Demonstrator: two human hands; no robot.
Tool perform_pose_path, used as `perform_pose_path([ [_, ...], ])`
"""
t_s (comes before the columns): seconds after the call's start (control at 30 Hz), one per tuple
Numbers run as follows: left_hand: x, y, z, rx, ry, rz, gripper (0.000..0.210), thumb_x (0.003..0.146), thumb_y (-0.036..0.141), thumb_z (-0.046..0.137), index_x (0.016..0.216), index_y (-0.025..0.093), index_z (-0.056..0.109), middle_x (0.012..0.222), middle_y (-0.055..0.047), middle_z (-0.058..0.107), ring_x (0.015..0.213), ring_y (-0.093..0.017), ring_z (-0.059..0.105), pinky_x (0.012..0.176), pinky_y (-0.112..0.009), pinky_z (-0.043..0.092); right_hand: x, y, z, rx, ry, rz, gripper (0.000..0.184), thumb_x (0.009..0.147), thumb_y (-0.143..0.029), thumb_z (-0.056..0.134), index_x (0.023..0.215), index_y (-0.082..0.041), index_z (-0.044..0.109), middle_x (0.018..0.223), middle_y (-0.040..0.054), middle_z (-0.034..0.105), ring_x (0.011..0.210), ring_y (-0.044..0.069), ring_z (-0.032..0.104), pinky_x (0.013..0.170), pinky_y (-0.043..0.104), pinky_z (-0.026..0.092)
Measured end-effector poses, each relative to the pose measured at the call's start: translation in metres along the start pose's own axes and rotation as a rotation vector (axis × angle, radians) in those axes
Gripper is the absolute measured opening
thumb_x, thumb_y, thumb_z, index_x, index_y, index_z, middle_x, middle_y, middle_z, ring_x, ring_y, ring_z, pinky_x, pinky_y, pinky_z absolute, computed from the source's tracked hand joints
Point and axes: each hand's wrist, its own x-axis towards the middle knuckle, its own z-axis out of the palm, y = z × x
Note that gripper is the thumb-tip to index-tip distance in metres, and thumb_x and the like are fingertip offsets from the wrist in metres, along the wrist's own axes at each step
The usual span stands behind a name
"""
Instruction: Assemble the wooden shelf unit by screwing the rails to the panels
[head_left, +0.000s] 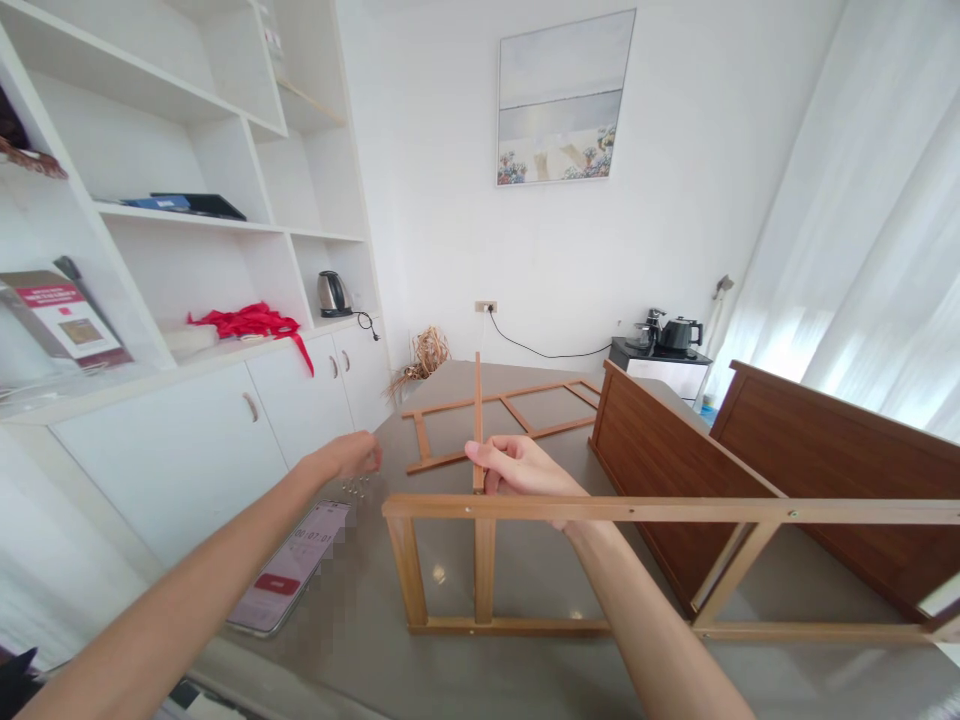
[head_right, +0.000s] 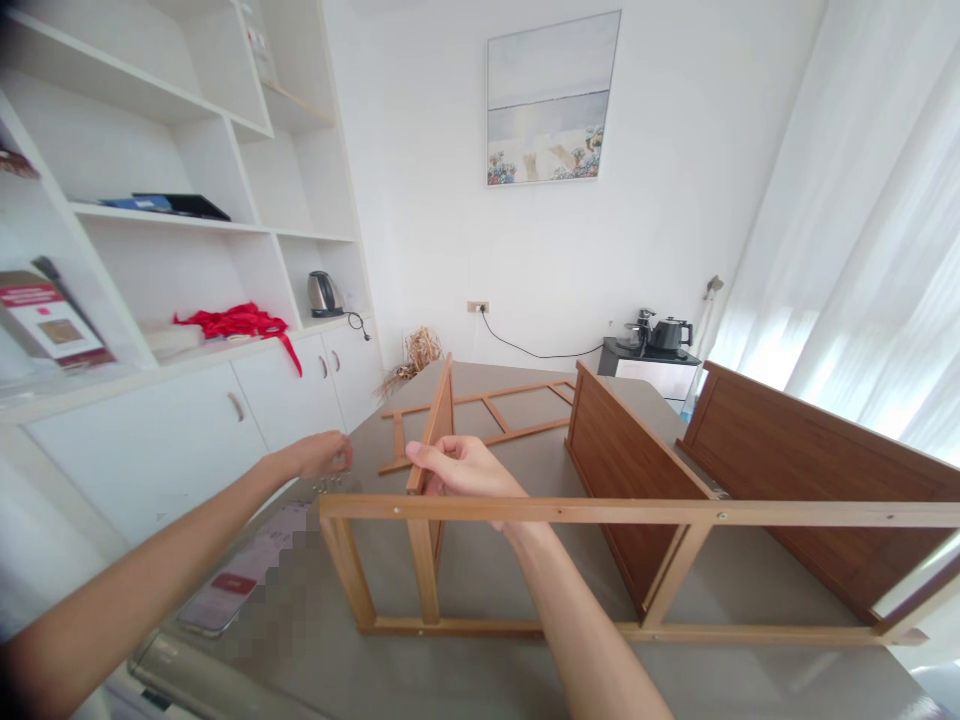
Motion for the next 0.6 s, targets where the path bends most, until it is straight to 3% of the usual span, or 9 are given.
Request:
perform_pose_path([
  [0.2, -0.022, 0.062, -0.044, -0.302, 0.070, 0.145, 0.022, 0.088, 0.038, 0.066, 0.090, 0.016, 0.065, 0.097, -0.006, 0.074, 0.087, -0.020, 0.071, 0.081, -0.035, 0.056, 0.001, 0.000, 0.001, 0.000, -0.008, 0.001, 0.052, 0.080, -0.069, 0.067, 0.068, -0.021, 0.053, 0.055, -0.0035, 0.056, 0.047, 0.008, 0.042, 0.046, 0.022, 0.024],
  [0.37, -0.073, 0.139, -0.084, -0.415, 0.093, 0.269, 0.022, 0.081, 0.040, 0.069, 0.090, 0.020, 0.064, 0.091, -0.004, 0.075, 0.070, -0.020, 0.070, 0.068, -0.031, 0.054, 0.000, -0.001, 0.003, 0.034, -0.025, 0.001, 0.049, 0.081, -0.066, 0.069, 0.070, -0.021, 0.055, 0.055, -0.0043, 0.055, 0.046, 0.007, 0.038, 0.045, 0.022, 0.021],
  [0.5, -0.124, 0.186, -0.088, -0.398, 0.140, 0.267, 0.018, 0.077, 0.036, 0.074, 0.092, 0.025, 0.071, 0.073, 0.002, 0.069, 0.065, -0.017, 0.061, 0.057, -0.024, 0.043, 0.000, 0.001, 0.003, 0.066, -0.040, -0.014, 0.050, 0.080, -0.067, 0.069, 0.069, -0.021, 0.052, 0.055, -0.0036, 0.056, 0.047, 0.008, 0.040, 0.044, 0.021, 0.023],
  [0.6, -0.152, 0.197, -0.076, -0.586, 0.224, 0.148, 0.017, 0.073, 0.029, 0.076, 0.090, 0.028, 0.073, 0.064, 0.004, 0.065, 0.058, -0.017, 0.057, 0.055, -0.024, 0.042, 0.001, 0.003, 0.003, 0.070, -0.042, -0.017, 0.051, 0.080, -0.067, 0.070, 0.071, -0.020, 0.052, 0.056, -0.0034, 0.057, 0.048, 0.008, 0.041, 0.044, 0.021, 0.024],
])
